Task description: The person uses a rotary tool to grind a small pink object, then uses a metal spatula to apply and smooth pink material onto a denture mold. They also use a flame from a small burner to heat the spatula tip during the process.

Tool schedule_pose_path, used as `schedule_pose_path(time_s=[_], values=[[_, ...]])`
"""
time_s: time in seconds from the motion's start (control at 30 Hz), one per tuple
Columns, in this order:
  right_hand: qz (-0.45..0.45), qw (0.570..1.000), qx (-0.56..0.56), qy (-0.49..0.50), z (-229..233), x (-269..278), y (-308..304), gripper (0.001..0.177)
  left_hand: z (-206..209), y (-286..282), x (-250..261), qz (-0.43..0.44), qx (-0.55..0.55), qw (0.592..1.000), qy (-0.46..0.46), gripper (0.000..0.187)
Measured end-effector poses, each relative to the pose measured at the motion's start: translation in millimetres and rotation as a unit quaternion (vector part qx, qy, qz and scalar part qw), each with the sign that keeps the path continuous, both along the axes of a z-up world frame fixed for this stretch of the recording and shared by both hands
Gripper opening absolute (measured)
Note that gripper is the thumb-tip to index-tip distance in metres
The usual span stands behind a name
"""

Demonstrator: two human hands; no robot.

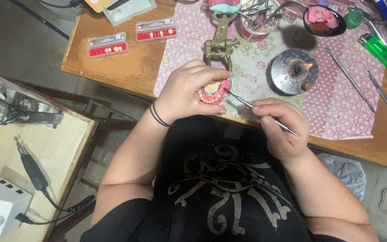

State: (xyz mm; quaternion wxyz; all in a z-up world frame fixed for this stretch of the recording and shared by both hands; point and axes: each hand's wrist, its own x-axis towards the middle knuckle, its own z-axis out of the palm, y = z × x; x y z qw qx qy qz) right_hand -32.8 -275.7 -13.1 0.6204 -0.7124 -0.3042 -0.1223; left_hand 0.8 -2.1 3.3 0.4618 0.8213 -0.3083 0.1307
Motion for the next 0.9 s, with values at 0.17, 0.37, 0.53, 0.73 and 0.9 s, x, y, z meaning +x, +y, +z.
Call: schedule_pose_path(time_s=[0.17,0.37,0.53,0.73,0.9], values=[[0.024,1.0,-0.003,0.001,7.4,-2.6,5.0,0.019,-3.1,0.1,0.4,0.0,0.001,1.0,-0.011,0.07],[0.034,0.999,-0.001,0.003,9.5,-2.0,7.8,0.018,-3.3,-0.3,-0.1,-0.001,0.0,1.0,-0.009,0.07],[0.027,1.0,-0.01,0.012,10.9,-0.7,5.8,0.018,-2.8,-0.4,0.0,-0.001,-0.004,1.0,-0.014,0.07],[0.003,0.997,0.081,0.009,1.2,12.0,-15.9,0.024,-4.3,1.1,-0.3,-0.004,-0.012,1.0,-0.009,0.072],[-0.177,0.954,0.195,0.143,39.8,48.2,-58.2,0.02,-0.2,1.5,0.1,0.002,0.092,0.995,-0.035,0.065]])
